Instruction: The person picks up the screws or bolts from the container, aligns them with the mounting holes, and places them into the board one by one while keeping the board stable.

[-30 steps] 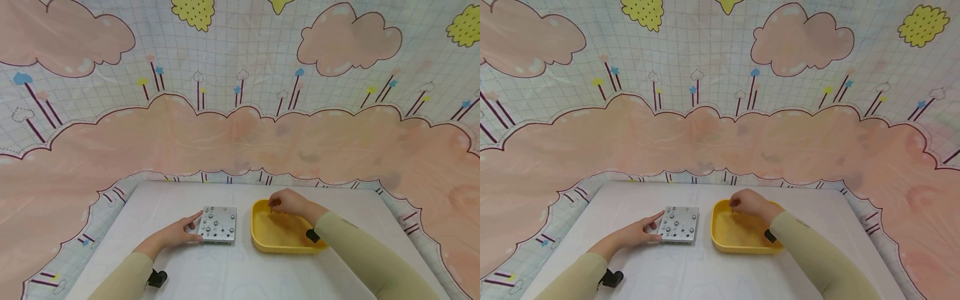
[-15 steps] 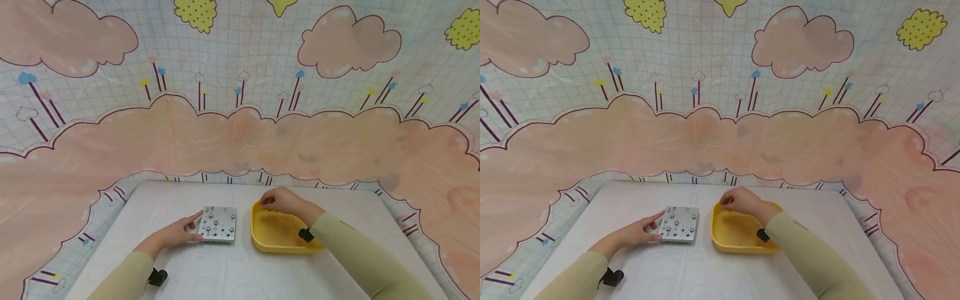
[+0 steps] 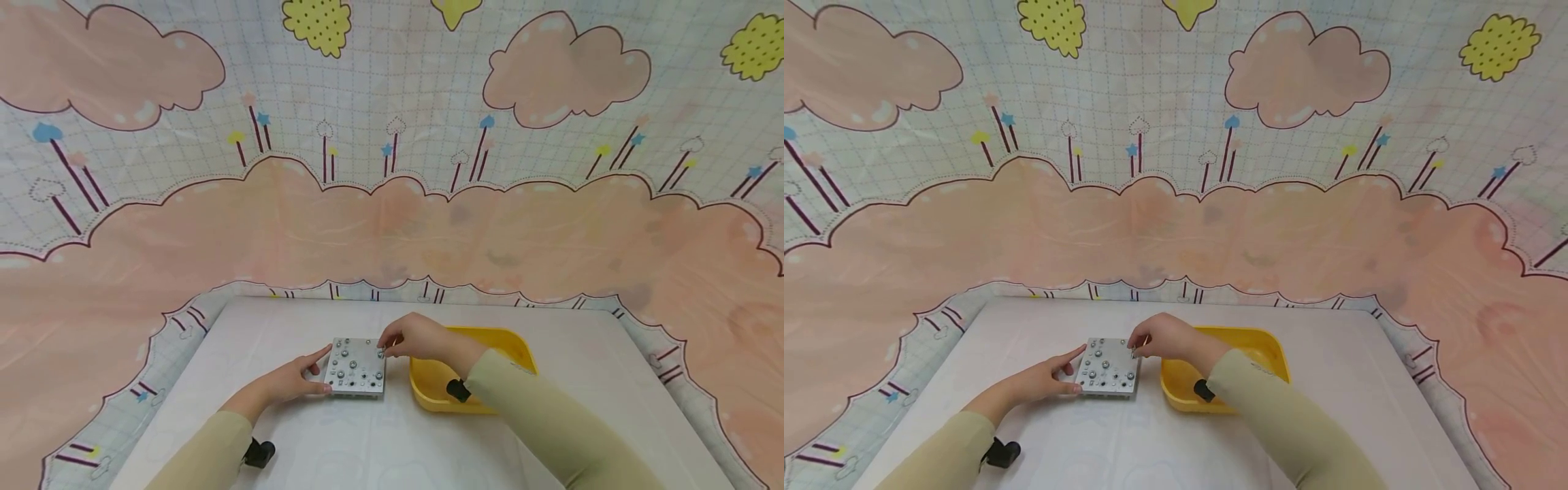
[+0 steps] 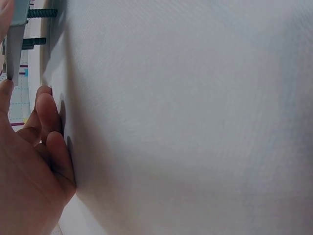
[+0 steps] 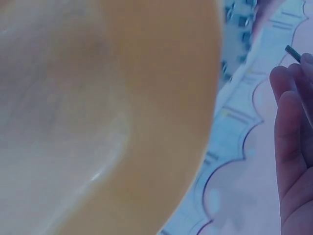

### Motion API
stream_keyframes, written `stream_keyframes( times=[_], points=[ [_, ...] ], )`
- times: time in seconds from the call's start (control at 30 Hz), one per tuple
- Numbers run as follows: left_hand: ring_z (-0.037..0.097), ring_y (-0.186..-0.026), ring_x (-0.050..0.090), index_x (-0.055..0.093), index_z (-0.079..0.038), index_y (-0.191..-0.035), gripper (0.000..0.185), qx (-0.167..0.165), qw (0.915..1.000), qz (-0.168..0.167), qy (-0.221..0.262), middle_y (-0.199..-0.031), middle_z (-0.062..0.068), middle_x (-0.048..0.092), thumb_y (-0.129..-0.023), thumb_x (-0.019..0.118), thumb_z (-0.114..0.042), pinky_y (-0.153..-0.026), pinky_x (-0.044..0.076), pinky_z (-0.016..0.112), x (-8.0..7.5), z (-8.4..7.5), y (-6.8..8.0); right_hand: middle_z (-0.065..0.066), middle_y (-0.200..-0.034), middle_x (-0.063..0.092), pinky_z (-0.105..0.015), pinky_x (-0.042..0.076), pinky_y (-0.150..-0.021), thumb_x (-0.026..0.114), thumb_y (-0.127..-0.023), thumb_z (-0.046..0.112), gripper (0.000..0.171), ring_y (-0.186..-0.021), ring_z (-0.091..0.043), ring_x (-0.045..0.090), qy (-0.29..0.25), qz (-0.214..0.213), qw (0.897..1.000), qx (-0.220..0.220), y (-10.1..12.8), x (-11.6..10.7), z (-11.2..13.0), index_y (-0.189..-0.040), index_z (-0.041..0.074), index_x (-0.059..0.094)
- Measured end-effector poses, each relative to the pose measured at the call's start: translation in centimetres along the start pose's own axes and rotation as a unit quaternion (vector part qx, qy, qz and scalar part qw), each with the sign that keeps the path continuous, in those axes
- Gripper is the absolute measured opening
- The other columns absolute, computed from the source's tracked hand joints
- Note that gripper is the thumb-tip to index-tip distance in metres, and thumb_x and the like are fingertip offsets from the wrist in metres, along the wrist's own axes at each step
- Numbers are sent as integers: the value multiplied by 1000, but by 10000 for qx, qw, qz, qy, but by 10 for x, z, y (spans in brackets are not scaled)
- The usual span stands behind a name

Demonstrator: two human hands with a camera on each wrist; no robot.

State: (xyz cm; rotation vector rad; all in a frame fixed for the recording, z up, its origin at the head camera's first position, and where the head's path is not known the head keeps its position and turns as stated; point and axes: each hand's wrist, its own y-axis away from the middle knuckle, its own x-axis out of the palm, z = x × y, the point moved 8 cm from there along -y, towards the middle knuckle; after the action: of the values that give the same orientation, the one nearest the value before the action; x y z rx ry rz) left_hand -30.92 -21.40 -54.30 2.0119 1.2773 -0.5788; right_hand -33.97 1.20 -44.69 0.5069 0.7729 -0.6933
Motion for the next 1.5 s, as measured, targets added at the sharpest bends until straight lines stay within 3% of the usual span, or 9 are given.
stream_keyframes(
  times=[0.13, 0.37, 0.63, 1.5],
  points=[
    [19, -83, 44, 32, -27, -157, 96, -84, 10000, -4, -38, -108, 2, 49, -77, 83, -45, -76, 35, 38, 1, 1, 0, 16, -88, 66, -22, 50, -77, 74, -91, 18, 14, -83, -6, 61, 45, 96, 9999, -70, -9, 11, 13, -105, 18, 77],
    [19, -84, 44, 32, -26, -157, 96, -74, 10000, 15, -60, -107, 3, 49, -77, 83, -45, -77, 36, 38, 0, 1, 0, 17, -85, 65, -21, 48, -79, 74, -91, 18, 10, -81, -4, 58, 769, 236, 9966, -188, -22, 26, 27, -100, 21, 77],
    [19, -83, 44, 31, -26, -157, 96, -49, 10000, 30, -27, -108, 3, 48, -78, 83, -44, -77, 35, 38, -1, 1, 1, 14, -83, 62, -24, 46, -81, 74, -91, 18, 7, -82, -8, 54, 1332, 403, 9900, 207, -34, 42, 26, -92, 24, 75],
    [20, -85, 44, 32, -24, -157, 97, -39, 10000, 5, -88, -107, 3, 49, -77, 83, -46, -78, 36, 39, -2, -3, 3, 14, -87, 64, -25, 47, -89, 75, -91, 19, 7, -85, -9, 53, 1739, 653, 9824, 175, -39, 54, 30, -92, 25, 78]
  ],
)
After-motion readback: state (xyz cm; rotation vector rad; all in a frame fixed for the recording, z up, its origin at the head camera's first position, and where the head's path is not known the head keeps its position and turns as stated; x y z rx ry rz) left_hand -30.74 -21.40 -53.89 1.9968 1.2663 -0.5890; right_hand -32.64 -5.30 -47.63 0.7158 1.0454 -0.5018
